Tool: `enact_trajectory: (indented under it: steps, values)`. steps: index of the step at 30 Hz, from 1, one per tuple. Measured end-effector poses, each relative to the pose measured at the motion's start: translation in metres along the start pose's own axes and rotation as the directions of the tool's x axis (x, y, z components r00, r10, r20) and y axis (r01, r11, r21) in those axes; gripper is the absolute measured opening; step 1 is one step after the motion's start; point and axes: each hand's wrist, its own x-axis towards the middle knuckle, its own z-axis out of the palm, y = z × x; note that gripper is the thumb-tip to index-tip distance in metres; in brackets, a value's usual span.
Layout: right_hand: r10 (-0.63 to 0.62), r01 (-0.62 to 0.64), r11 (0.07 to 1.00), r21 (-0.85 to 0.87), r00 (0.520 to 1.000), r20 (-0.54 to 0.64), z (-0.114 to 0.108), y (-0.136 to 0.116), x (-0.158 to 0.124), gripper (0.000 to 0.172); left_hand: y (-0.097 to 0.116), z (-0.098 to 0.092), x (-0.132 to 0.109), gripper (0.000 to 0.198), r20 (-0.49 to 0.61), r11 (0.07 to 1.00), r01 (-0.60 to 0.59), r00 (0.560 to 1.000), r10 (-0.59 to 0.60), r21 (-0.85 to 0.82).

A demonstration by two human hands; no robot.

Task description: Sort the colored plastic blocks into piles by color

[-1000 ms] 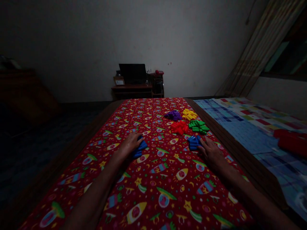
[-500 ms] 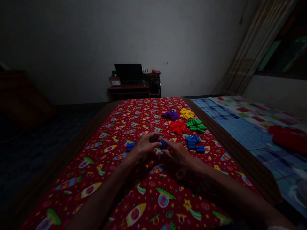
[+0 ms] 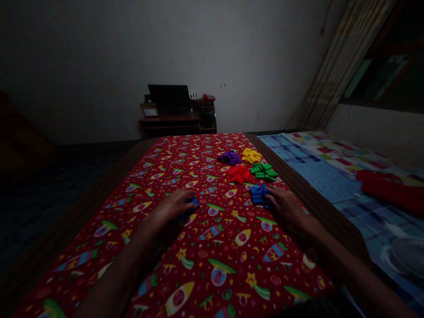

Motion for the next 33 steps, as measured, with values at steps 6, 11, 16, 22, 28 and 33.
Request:
enact_trajectory:
  steps: [6, 11, 16, 22, 28, 33]
  values:
    - [0.047, -0.05, 0.995, -0.085, 0.998, -0.038, -0.013, -0.022, -0.008, 0.029, 0.009, -0.004, 0.007, 0.029, -0.038, 1.0, -0.02, 0.999, 0.019, -0.02]
    - [0.158, -0.113, 0.968, -0.225, 0.969, 0.191, -0.009, -0.024, -0.028, 0.025, 0.013, -0.014, 0.009, 0.024, -0.115, 0.998, 0.036, 0.993, -0.042, -0.05]
    - [0.105, -0.085, 0.991, -0.104, 0.973, 0.205, 0.002, -0.015, -0.016, 0.026, 0.022, -0.018, 0.008, 0.023, -0.126, 0.974, 0.043, 0.989, -0.072, -0.221]
    - [0.022, -0.036, 0.995, 0.093, 0.989, 0.147, 0.0, -0.048, 0.002, 0.026, 0.049, -0.004, 0.004, 0.03, -0.057, 0.799, -0.006, 0.998, -0.035, -0.602]
    - [-0.167, 0.107, 0.911, 0.398, 0.979, 0.119, 0.023, -0.103, 0.013, 0.039, 0.109, 0.019, -0.007, 0.025, -0.07, 0.74, -0.13, 0.991, 0.112, -0.66]
    - [-0.14, 0.127, 0.983, 0.134, 0.986, 0.091, 0.025, -0.077, 0.021, 0.023, 0.079, -0.004, -0.007, 0.025, -0.142, 0.909, -0.192, 0.979, 0.148, -0.37]
